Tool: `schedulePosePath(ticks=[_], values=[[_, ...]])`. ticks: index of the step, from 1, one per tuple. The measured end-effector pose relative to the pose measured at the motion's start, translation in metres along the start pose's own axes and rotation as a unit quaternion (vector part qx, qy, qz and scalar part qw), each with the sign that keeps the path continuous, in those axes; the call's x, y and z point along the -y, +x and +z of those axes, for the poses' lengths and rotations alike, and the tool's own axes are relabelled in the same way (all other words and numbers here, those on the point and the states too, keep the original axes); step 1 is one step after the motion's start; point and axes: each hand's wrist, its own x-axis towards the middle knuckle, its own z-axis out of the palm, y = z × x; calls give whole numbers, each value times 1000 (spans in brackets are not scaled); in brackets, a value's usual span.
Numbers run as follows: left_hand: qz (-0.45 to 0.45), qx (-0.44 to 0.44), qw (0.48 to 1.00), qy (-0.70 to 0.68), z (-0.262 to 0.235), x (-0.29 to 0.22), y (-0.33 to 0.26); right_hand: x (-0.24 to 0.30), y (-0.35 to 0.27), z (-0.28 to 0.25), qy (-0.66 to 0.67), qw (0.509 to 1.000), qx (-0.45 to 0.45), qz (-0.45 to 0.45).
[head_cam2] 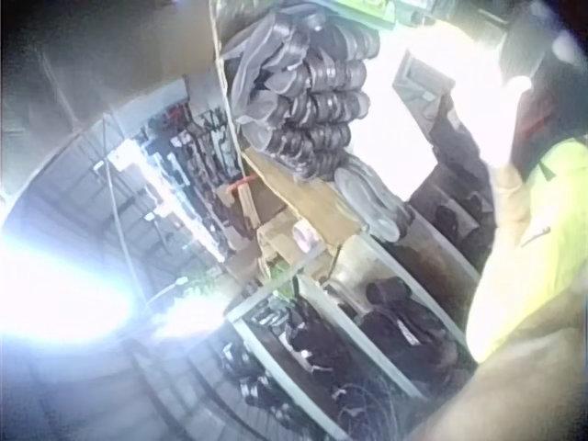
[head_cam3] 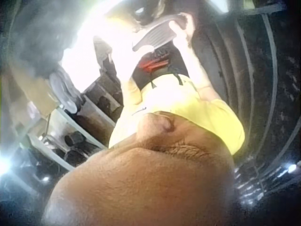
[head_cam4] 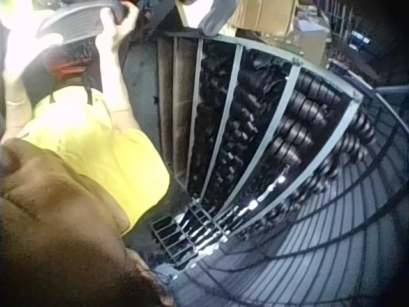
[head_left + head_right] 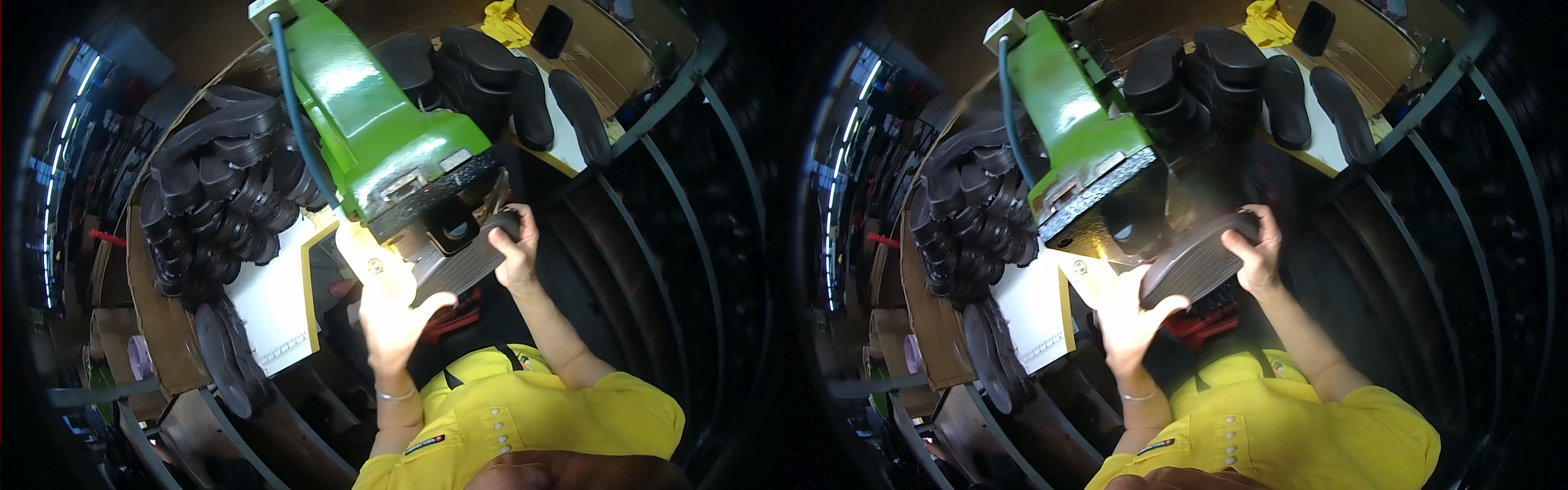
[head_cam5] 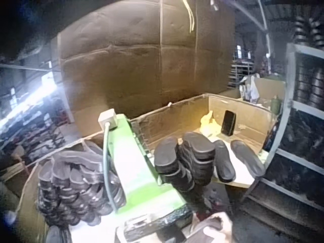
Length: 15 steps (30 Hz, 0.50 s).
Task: The recorder is using a specialized shoe-manufacturing machine to shave or trim the edges of shoe soles.
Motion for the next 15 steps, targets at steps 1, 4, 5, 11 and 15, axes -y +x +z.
schedulePosePath(ticks=[1, 4, 5, 11, 15], values=[[-7, -20, 1000, 8, 11, -1, 2, 9, 5, 2, 16, 1000, -8, 0], [72, -35, 985, 155, 24, 10, 4, 19, 16, -3, 41, 999, -25, 24], [113, -50, 970, 210, 27, 14, 3, 18, 19, -2, 44, 998, -28, 36], [41, -13, 976, 212, -1, -6, 10, 7, 8, 9, 43, 995, -48, 81], [-144, 17, 989, 37, -14, -5, -1, -6, -1, 20, 17, 995, -38, 88]])
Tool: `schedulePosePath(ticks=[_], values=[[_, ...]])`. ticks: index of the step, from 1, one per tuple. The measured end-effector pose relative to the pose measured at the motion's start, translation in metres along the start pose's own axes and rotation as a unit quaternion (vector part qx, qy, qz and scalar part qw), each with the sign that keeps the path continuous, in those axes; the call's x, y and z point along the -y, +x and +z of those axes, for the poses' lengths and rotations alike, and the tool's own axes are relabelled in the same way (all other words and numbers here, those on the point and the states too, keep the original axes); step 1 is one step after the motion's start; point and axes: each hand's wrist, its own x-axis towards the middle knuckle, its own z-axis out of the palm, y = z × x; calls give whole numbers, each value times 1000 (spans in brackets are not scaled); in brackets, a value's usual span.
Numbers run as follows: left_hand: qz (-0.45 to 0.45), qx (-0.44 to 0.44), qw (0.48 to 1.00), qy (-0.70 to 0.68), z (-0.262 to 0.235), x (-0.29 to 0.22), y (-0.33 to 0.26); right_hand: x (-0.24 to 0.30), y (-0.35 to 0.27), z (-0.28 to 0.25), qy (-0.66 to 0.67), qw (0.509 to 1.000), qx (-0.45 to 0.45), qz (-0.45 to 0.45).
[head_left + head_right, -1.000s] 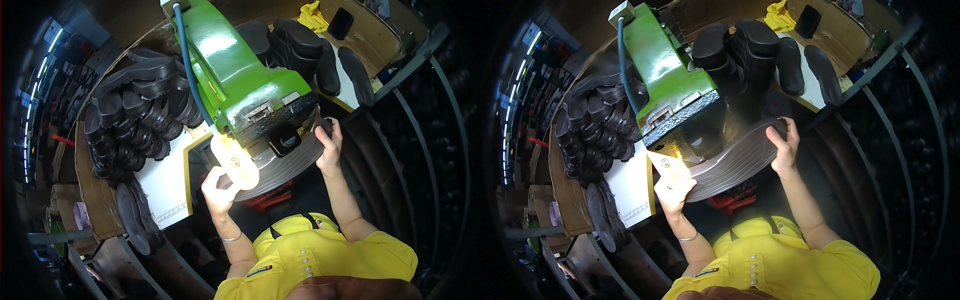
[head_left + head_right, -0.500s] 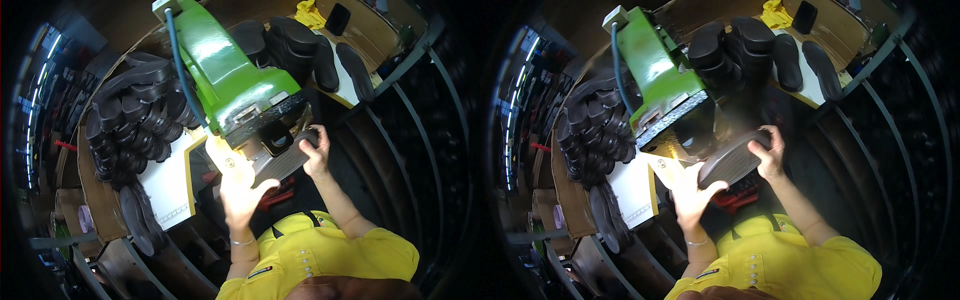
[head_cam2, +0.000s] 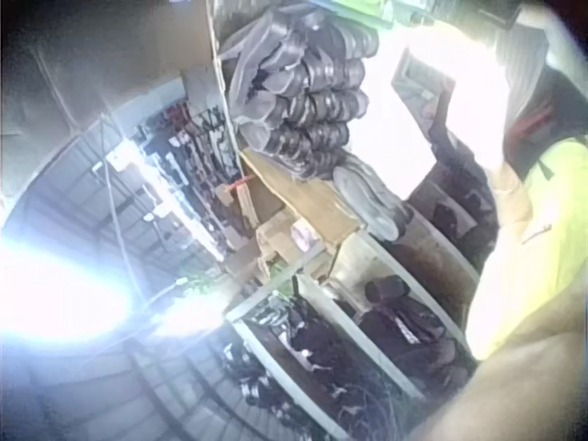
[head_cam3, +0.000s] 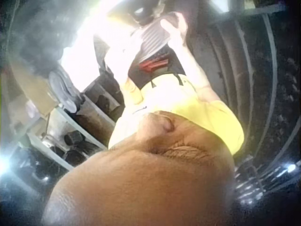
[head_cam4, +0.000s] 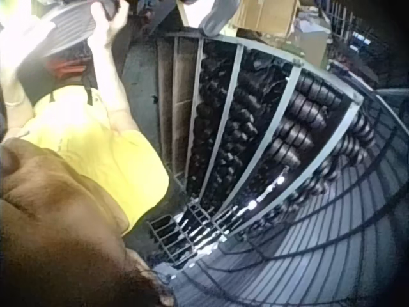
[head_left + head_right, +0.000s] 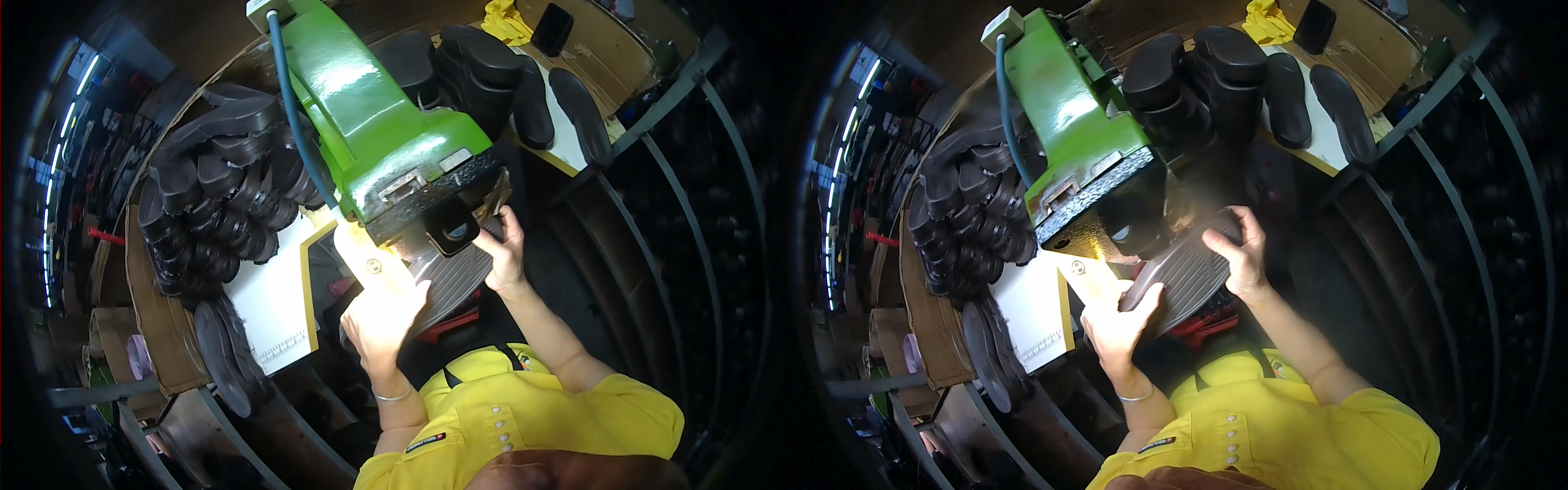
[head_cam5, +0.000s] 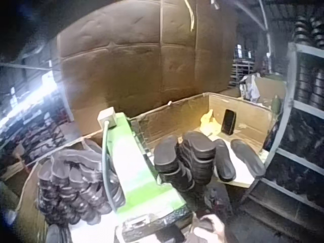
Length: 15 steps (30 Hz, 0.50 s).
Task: The recorder is using a specialized shoe-manufacturing machine to shave or trim the edges of shoe soles.
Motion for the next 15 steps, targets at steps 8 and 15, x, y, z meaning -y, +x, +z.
schedulePosePath(ticks=[8, 15], values=[[88, -37, 994, -55, 40, 2, 1, 17, 8, -11, 3, 999, 26, -31], [148, -44, 983, 102, 40, 16, 6, 17, 10, -1, 13, 1000, 25, 2]])
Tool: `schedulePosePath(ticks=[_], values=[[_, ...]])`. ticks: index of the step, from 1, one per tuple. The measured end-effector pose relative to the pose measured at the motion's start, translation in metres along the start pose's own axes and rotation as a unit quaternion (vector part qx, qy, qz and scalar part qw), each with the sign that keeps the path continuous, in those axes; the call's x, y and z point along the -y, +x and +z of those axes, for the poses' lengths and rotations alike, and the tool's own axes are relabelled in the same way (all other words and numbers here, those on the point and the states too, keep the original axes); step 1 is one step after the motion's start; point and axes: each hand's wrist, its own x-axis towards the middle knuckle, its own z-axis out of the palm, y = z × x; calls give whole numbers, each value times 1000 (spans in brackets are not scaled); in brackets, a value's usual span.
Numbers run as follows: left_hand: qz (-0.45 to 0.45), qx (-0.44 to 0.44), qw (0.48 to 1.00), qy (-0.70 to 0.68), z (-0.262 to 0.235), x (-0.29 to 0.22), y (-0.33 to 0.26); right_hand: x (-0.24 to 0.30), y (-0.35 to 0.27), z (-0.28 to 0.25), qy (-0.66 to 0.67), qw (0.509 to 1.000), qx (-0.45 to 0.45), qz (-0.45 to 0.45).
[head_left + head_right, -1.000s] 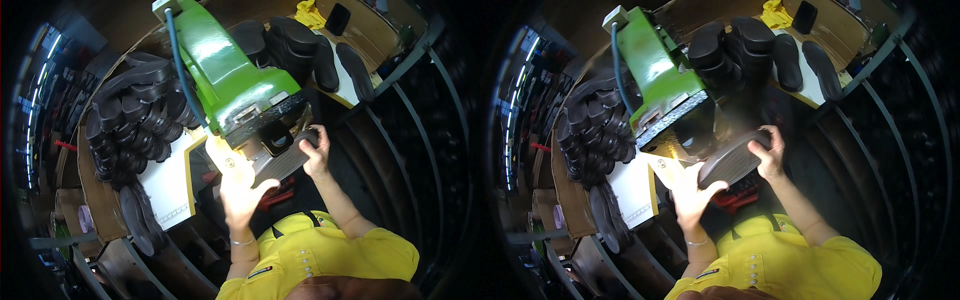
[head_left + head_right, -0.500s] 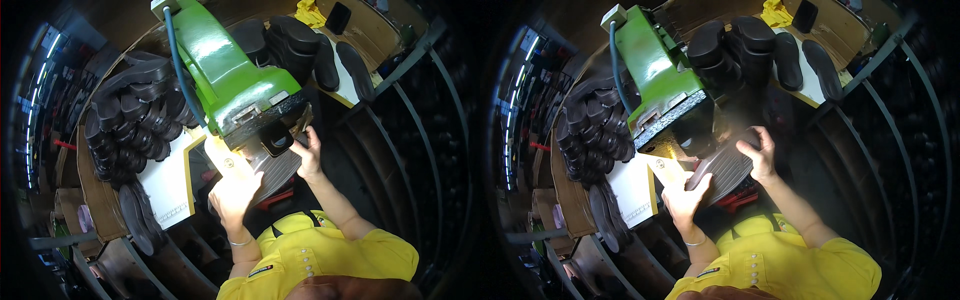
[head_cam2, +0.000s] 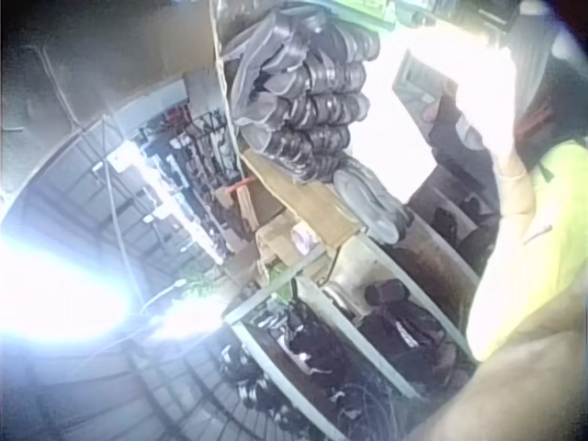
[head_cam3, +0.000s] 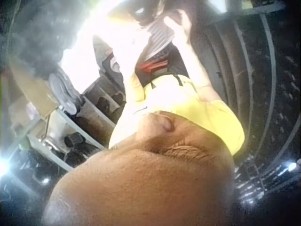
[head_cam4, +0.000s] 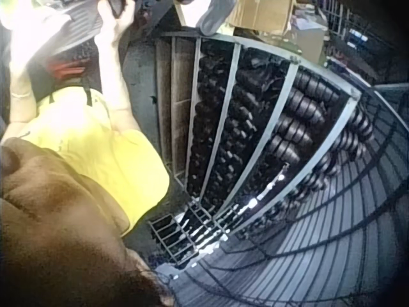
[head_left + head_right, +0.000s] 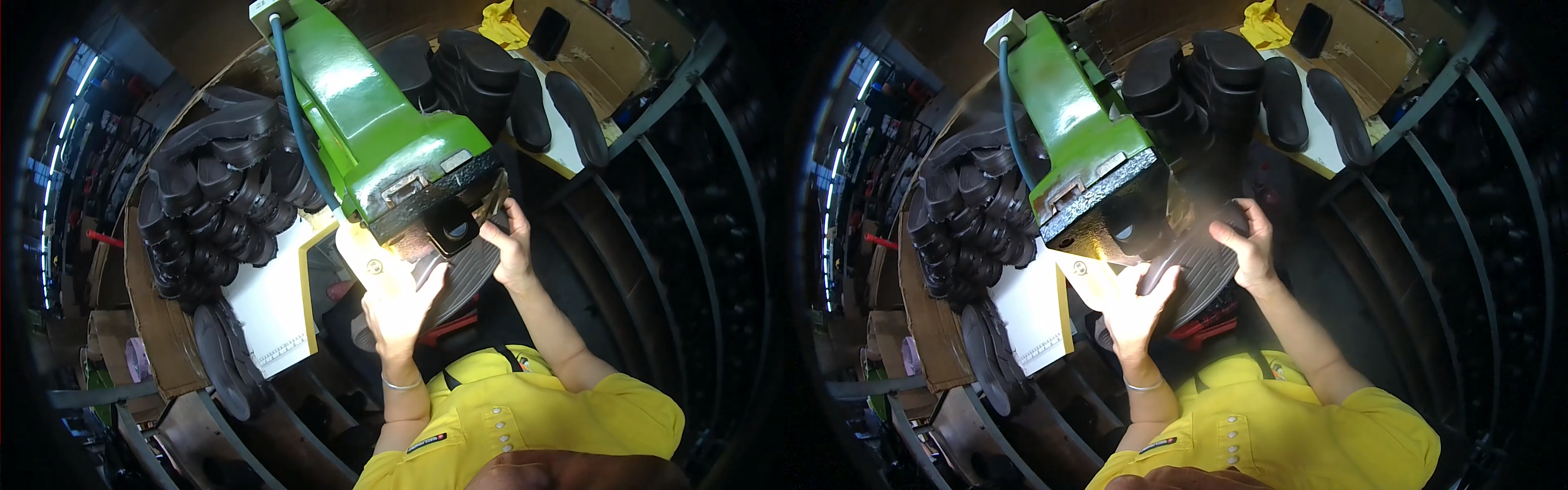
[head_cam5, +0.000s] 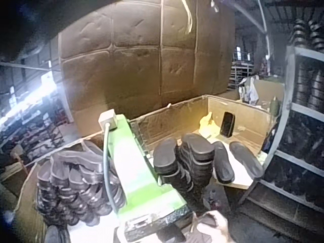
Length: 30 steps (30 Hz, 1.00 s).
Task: The recorder is using a specialized shoe-manufacturing machine to shave or trim the edges of shoe soles.
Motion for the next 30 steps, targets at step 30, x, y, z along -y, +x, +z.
schedulePosePath(ticks=[30], values=[[-88, -20, 978, -187, 17, 17, -15, -30, -30, 3, -182, 974, 73, -115]])
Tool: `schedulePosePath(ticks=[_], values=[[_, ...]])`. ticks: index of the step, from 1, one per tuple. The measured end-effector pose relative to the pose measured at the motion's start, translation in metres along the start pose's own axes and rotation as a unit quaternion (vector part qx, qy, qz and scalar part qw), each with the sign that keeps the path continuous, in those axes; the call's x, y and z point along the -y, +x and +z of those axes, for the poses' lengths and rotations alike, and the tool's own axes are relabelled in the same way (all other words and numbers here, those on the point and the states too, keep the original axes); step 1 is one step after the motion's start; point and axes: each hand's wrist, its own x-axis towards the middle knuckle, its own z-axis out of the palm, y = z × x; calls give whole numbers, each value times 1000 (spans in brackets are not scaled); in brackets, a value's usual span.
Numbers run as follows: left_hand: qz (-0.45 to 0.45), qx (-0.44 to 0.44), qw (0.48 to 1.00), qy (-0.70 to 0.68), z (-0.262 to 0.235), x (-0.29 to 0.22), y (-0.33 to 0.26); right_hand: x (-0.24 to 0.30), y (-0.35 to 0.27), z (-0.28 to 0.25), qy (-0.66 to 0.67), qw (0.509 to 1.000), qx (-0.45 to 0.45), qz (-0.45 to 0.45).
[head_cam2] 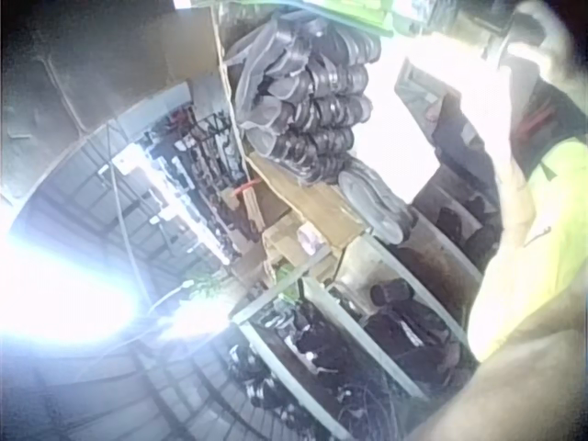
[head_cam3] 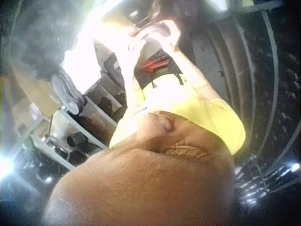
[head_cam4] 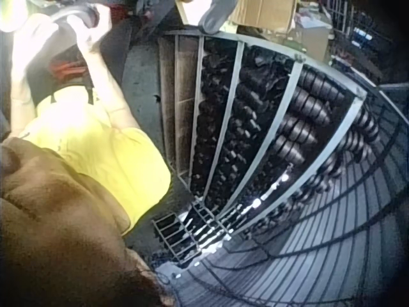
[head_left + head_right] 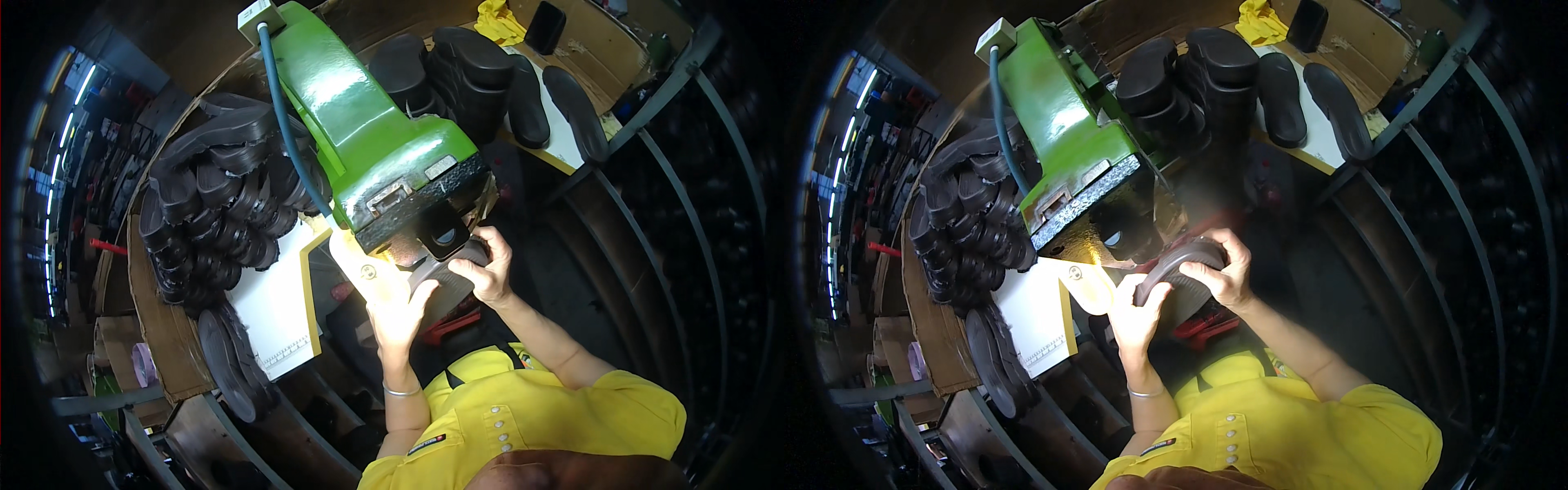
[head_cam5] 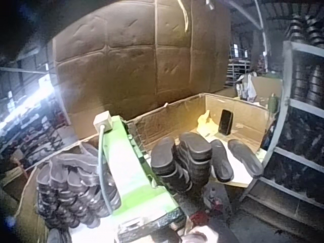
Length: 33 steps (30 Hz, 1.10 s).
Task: The recorder is using a specialized shoe-manufacturing machine to shave or trim the edges of shoe soles.
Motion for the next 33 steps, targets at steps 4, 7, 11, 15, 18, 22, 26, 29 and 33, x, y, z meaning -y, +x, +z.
schedulePosePath(ticks=[4, 7, 11, 15, 18, 22, 26, 29, 33], values=[[18, -30, 999, 26, 6, -9, 12, -2, 9, 1, 52, 998, -40, 11], [17, -32, 997, 61, 3, -8, 8, -3, 8, 5, 69, 997, -36, 23], [-26, -41, 998, 50, -2, -18, -2, 1, 11, 9, 3, 1000, 26, 14], [-96, -56, 993, -32, -7, -7, -27, 0, 8, 23, -35, 995, 79, 44], [-118, -22, 991, -57, -8, 4, -36, -3, 5, 24, -85, 993, 86, 9], [-39, -20, 995, -85, 12, -10, -10, -18, -4, 6, 40, 994, 57, 86], [8, -26, 997, -67, 38, -14, 7, -31, -55, -36, 47, 961, 100, 254], [-62, -36, 979, -192, 45, -25, 1, -41, -111, -71, -42, 910, 239, 337], [-122, -34, 941, -314, 44, -29, -15, -26, -136, -117, 3, 853, 205, 481]])
